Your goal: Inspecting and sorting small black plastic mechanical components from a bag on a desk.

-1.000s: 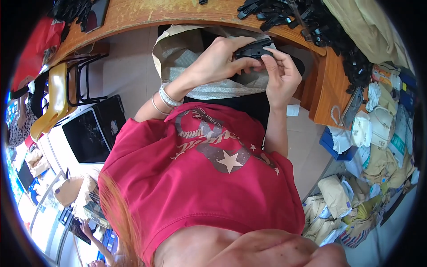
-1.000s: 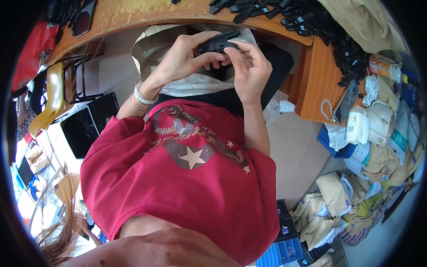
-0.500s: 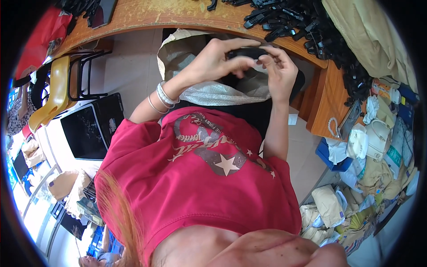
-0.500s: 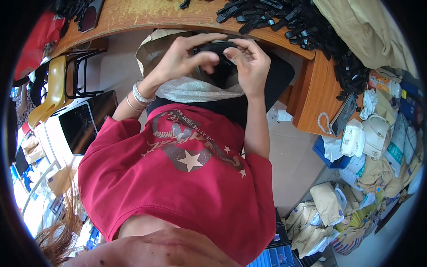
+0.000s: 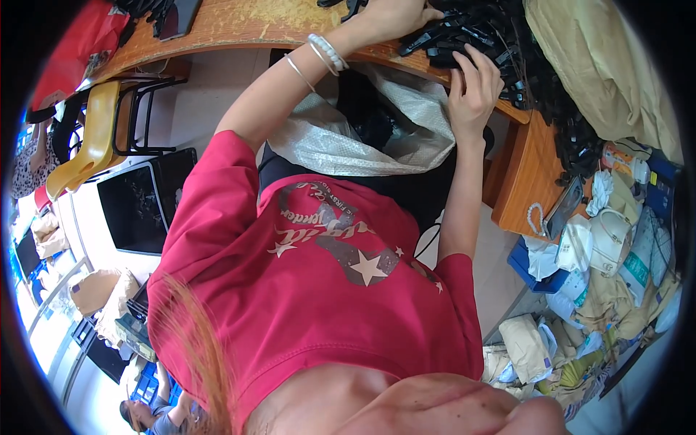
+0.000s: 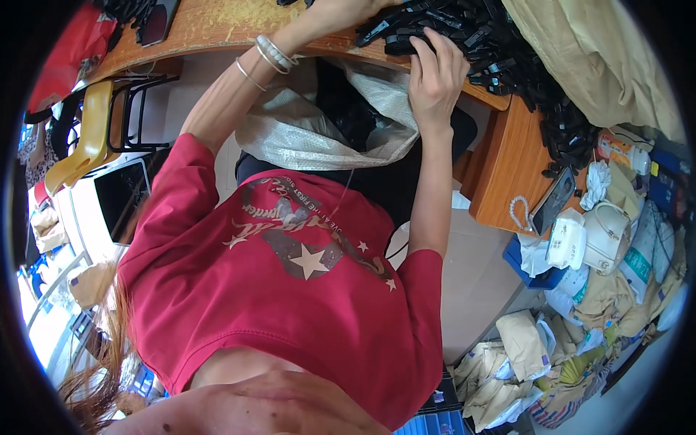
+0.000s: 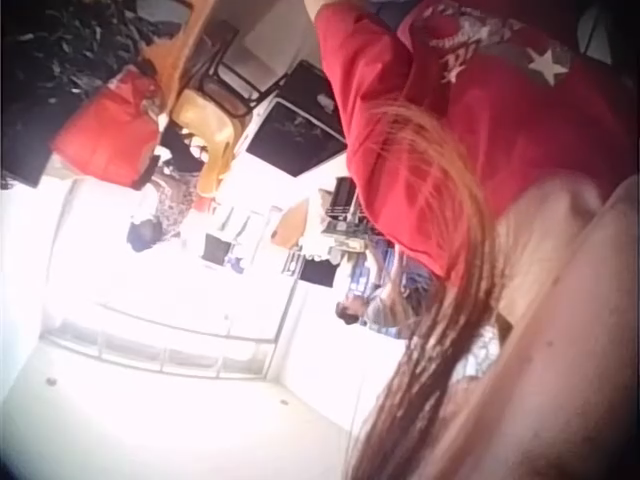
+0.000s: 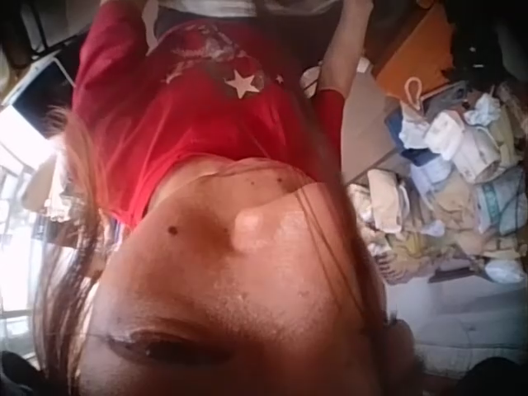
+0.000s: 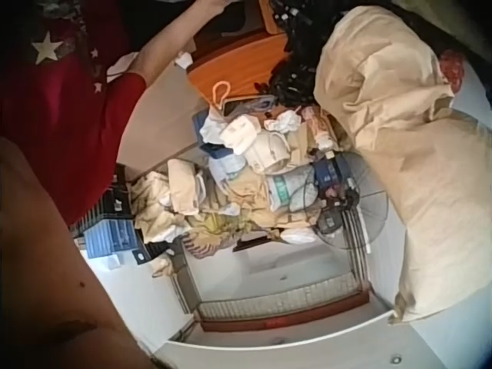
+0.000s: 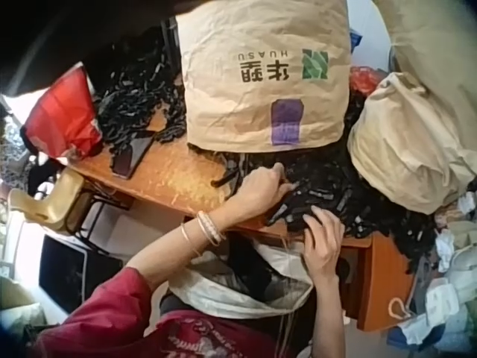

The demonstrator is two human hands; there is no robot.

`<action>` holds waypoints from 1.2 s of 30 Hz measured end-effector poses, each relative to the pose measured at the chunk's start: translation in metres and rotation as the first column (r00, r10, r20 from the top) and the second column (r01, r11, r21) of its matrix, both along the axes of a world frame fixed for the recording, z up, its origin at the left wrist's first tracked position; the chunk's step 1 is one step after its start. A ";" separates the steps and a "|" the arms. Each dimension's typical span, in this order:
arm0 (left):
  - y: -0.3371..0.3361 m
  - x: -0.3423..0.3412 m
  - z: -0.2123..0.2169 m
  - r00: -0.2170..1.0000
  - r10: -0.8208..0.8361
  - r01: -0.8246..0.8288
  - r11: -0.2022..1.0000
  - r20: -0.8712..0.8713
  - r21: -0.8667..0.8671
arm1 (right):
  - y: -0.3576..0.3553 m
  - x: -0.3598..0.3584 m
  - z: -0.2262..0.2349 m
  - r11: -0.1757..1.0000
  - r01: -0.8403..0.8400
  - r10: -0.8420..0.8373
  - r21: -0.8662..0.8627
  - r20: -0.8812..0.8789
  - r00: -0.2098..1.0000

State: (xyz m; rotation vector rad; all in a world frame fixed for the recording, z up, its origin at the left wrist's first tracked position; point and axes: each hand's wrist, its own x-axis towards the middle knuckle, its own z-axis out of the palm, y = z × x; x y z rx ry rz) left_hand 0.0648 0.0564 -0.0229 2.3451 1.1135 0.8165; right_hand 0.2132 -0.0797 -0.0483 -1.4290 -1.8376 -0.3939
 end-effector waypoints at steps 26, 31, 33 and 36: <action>-0.113 -0.064 0.025 0.870 0.029 0.350 0.668 0.493 -0.657 | -0.055 -0.035 0.057 0.787 -0.577 0.102 -0.218 -0.876 0.471; -0.118 -0.070 0.024 0.831 -0.140 0.421 0.792 0.539 -0.443 | -0.062 -0.055 0.050 0.901 -0.379 0.028 -0.210 -0.843 0.536; -0.126 -0.073 0.038 0.856 -0.151 0.413 0.775 0.495 -0.478 | -0.064 -0.060 0.047 0.935 -0.314 0.013 -0.165 -0.868 0.496; -0.125 -0.075 0.026 0.884 -0.211 0.343 0.899 0.417 -0.273 | -0.059 -0.062 0.043 0.931 -0.349 0.071 -0.103 -0.889 0.452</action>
